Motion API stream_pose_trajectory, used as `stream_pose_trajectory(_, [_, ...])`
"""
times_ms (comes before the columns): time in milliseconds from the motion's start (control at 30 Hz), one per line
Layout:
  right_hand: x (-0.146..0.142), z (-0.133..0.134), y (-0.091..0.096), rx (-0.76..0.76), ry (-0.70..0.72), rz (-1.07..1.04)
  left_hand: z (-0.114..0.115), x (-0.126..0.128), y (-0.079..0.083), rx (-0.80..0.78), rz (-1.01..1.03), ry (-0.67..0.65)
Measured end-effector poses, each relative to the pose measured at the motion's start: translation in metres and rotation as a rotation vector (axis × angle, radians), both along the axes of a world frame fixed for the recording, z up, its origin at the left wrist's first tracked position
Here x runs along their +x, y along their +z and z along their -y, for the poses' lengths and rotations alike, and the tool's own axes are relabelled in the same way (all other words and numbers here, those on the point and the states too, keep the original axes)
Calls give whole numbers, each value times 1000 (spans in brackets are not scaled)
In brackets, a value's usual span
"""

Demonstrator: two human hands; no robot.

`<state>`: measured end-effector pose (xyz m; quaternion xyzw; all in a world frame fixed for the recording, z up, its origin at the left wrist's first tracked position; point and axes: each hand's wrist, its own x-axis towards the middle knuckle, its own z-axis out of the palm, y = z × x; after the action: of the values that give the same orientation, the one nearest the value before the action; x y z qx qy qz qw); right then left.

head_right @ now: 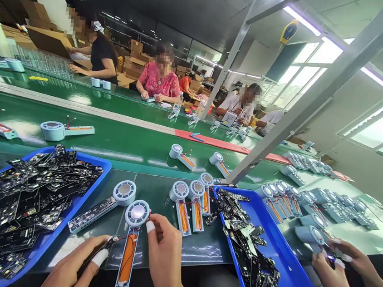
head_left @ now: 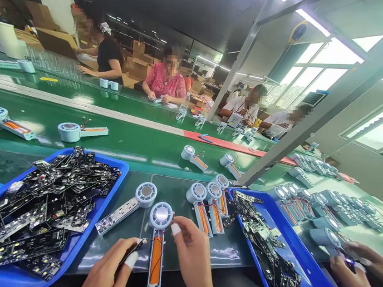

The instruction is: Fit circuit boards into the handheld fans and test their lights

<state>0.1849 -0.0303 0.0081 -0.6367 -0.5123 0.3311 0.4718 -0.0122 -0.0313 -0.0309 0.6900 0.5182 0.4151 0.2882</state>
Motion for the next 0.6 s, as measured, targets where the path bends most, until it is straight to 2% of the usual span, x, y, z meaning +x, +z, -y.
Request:
stream_pose_trajectory(100, [-8,-4,6,114,-16,49,-5,-7,-2,4,-29,-5])
stream_pose_trajectory(267, [-18,-6,12,151,82,-30,-8,-13,-1,-113,-84,-65])
stream_pose_trajectory(433, [-20,-5,14,190,166,104,1,1,15,-271,63,7])
stream_pose_trajectory(600, [-16,-4,18,219,356,230,-1,6,32,-380,202,-71])
